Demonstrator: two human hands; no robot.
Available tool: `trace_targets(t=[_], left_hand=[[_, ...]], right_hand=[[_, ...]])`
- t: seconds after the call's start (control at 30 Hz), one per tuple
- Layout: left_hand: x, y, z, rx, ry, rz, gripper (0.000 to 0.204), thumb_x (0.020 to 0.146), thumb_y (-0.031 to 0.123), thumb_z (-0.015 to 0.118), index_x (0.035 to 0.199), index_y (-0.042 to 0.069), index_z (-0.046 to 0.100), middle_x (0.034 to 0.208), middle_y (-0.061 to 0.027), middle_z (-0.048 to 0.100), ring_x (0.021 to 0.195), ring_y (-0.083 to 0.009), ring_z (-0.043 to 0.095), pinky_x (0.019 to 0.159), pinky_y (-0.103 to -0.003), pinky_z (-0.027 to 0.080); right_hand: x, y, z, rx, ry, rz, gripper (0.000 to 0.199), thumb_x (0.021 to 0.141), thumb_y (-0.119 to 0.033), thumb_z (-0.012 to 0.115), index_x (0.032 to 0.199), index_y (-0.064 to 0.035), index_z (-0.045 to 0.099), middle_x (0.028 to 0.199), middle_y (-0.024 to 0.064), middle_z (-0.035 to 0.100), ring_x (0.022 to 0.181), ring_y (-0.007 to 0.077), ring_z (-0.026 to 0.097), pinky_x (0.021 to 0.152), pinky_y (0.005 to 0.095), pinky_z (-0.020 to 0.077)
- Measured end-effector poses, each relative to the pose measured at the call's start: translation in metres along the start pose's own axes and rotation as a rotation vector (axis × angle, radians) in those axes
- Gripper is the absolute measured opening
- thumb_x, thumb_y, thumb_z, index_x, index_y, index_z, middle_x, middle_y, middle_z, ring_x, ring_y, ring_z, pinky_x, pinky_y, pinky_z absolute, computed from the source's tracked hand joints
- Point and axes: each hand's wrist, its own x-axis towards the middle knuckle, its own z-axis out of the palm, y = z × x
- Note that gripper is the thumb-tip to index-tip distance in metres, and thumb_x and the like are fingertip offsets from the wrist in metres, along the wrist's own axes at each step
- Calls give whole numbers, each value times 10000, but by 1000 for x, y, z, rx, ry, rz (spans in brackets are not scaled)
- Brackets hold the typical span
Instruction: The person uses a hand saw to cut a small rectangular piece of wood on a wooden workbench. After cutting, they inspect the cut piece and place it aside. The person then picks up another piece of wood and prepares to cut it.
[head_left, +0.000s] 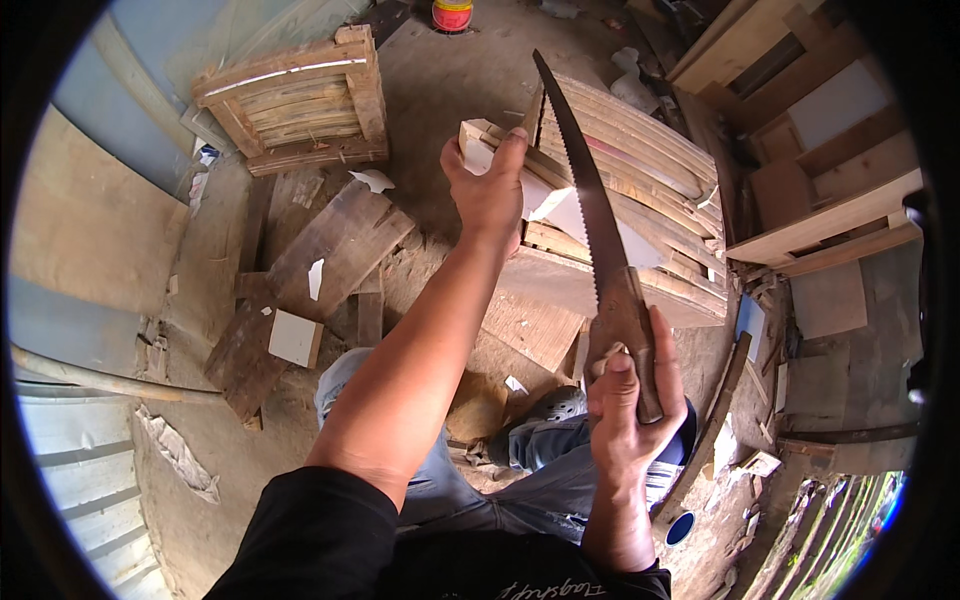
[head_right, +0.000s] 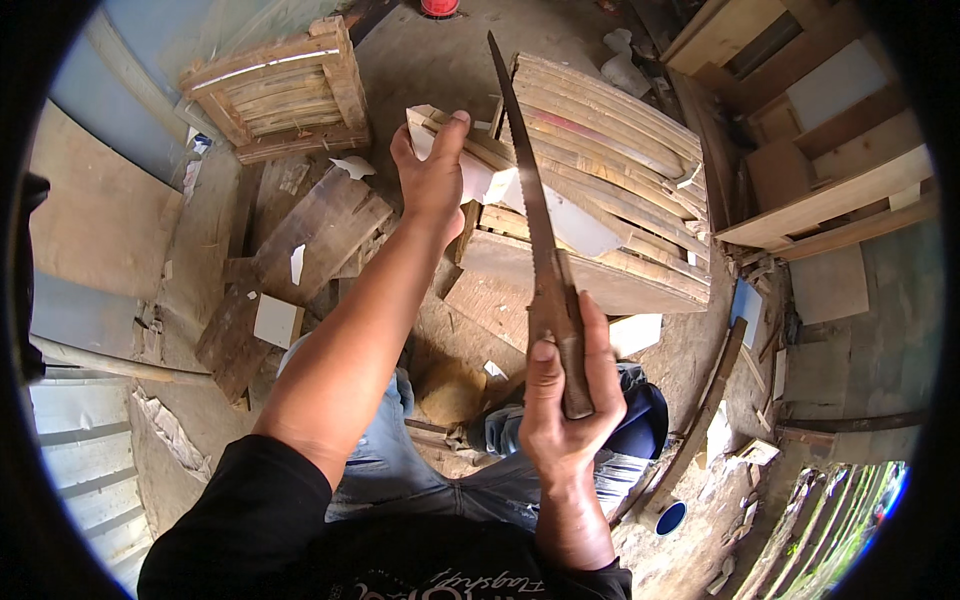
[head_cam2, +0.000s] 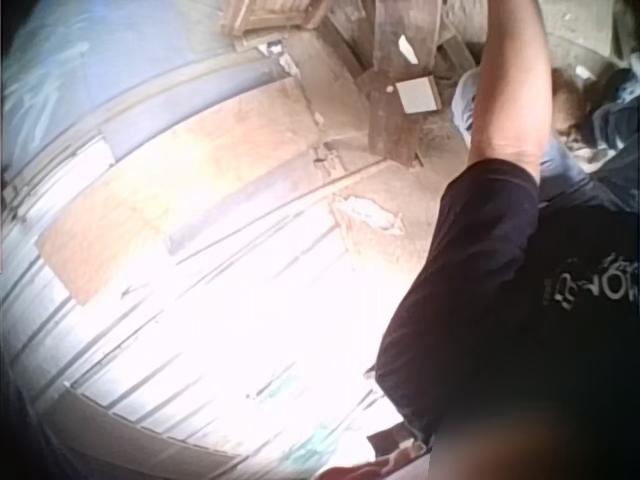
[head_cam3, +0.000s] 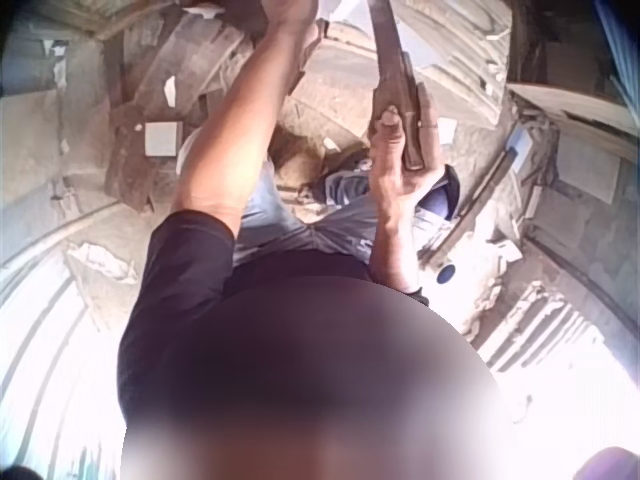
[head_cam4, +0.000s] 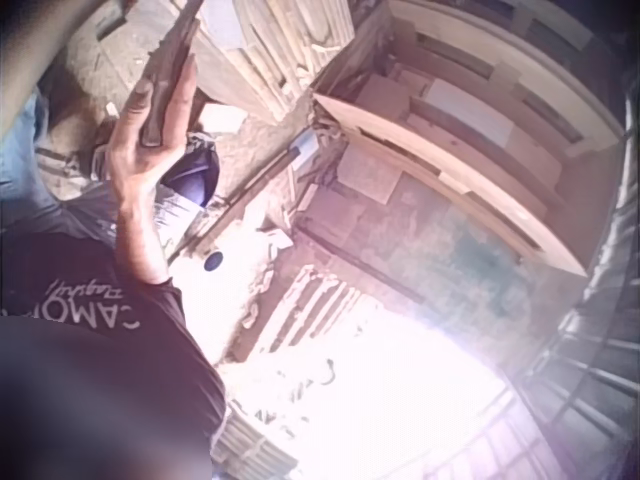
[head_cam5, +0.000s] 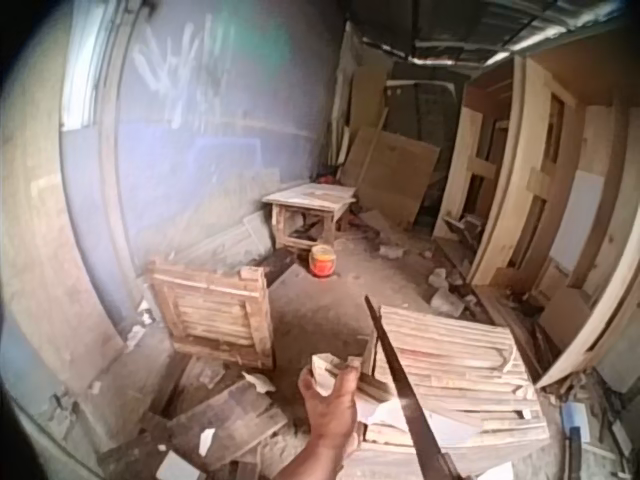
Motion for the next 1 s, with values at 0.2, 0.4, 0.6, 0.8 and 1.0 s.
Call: trace_targets(t=[0.2,0.4,0.6,0.8,1.0], left_hand=[[-6,4,-4,-60,-41,-35,884,869,222,785,1477,15,177,1309,-138,490,1189,-206,496,1035,-360,402],[-4,7,-7,25,-42,-58,920,870,270,782,1498,35,153,1347,-130,461,1224,-214,470,1063,-388,377],[-8,9,-5,33,-104,-72,910,866,291,787,1489,71,161,1325,-137,451,1200,-229,484,984,-420,455],[-10,15,-1,51,-210,-127,928,846,404,782,1488,171,153,1394,-149,397,1248,-321,475,924,-575,484],[-8,20,-3,99,-271,-154,745,817,452,767,1396,235,351,1296,-71,413,1099,-289,525,881,-580,505]], right_hand=[[36,14,-27,-190,87,-327,342,954,18,586,1294,48,596,1018,105,704,678,62,557,582,203,444],[88,46,-35,-605,83,-193,498,826,-219,816,1272,-76,645,847,39,510,633,127,451,568,306,419],[110,65,-33,-540,39,-96,501,802,-269,844,1228,-66,678,868,63,577,689,164,500,612,334,445],[109,81,-34,-399,83,-127,333,804,-174,846,1067,-8,728,768,47,567,628,138,474,576,291,404],[112,84,-49,-295,110,-253,301,819,-133,831,1064,0,715,746,15,506,622,116,416,561,268,354]])
